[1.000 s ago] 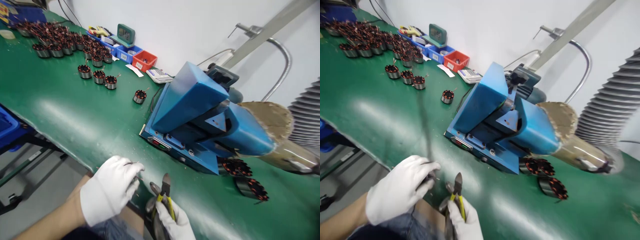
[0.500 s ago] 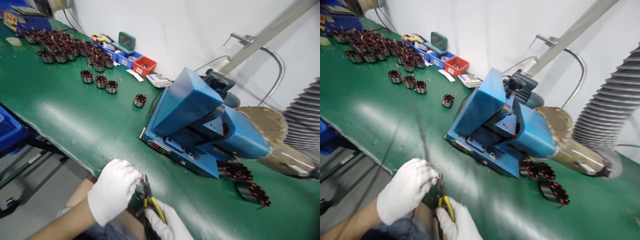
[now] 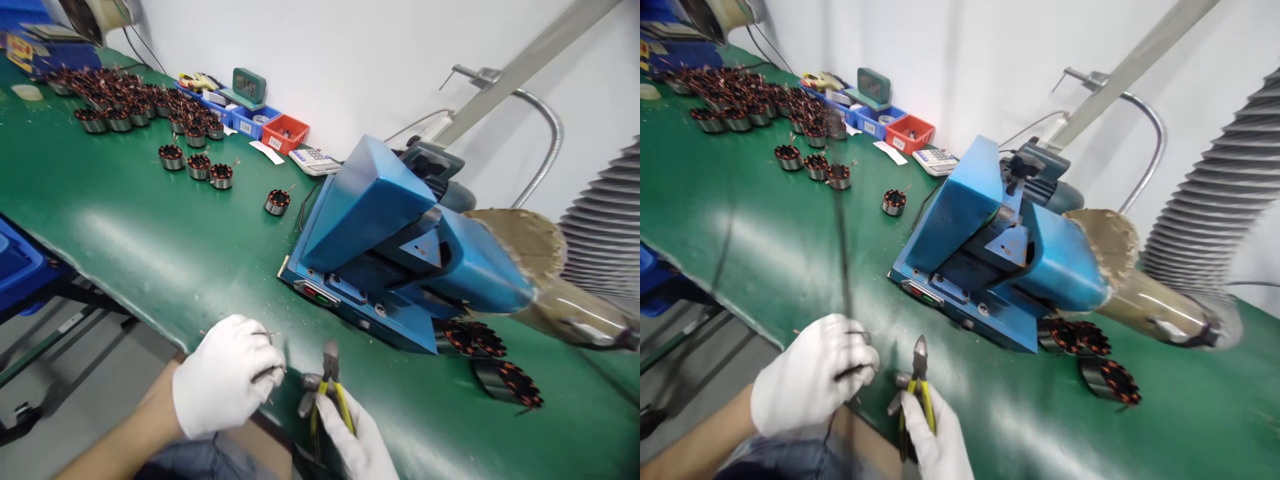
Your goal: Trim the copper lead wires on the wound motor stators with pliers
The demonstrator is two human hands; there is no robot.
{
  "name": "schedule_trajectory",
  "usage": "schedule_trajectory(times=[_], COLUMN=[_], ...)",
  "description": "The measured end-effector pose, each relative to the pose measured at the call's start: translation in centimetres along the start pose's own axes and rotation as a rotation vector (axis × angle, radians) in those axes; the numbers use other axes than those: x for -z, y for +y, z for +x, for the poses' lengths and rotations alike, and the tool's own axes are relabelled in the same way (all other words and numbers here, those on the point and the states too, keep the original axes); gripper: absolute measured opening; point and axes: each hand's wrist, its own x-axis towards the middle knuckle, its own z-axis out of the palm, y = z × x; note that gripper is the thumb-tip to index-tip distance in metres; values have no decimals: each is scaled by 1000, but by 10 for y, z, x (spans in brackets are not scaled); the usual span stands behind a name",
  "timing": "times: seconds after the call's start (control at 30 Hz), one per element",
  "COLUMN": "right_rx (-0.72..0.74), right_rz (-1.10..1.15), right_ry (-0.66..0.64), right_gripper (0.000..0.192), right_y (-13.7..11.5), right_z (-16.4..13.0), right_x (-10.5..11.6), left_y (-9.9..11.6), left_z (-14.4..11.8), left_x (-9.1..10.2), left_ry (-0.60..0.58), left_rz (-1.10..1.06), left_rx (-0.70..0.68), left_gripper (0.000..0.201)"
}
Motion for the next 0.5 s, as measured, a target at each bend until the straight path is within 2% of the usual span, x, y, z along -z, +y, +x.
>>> schedule_trajectory(times=[0.07, 0.13, 0.17, 0.23, 0.3, 0.4, 0.5], right_rx=[-1, 13, 23, 37, 25, -7, 10], right_rz=[-4, -5, 3, 31, 41, -21, -158], right_ry=[-21, -54, -74, -125, -185, -234, -291], right_gripper=[50, 50, 50, 48, 47, 49, 51], right_y=[0, 2, 3, 1, -6, -19, -28], right_z=[1, 1, 0, -1, -1, 1, 3], right_x=[3, 2, 1, 0, 1, 5, 9], left_y=[2, 6, 8, 12, 13, 13, 11], left_z=[3, 6, 7, 8, 7, 5, 1], left_x=[8, 12, 11, 4, -7, -19, -23], left_ry=[65, 164, 178, 115, 16, 23, 37], left_rz=[-23, 89, 167, 271, 277, 252, 201], left_rx=[-71, -4, 59, 186, 254, 232, 179], left_gripper=[15, 23, 25, 21, 20, 24, 24])
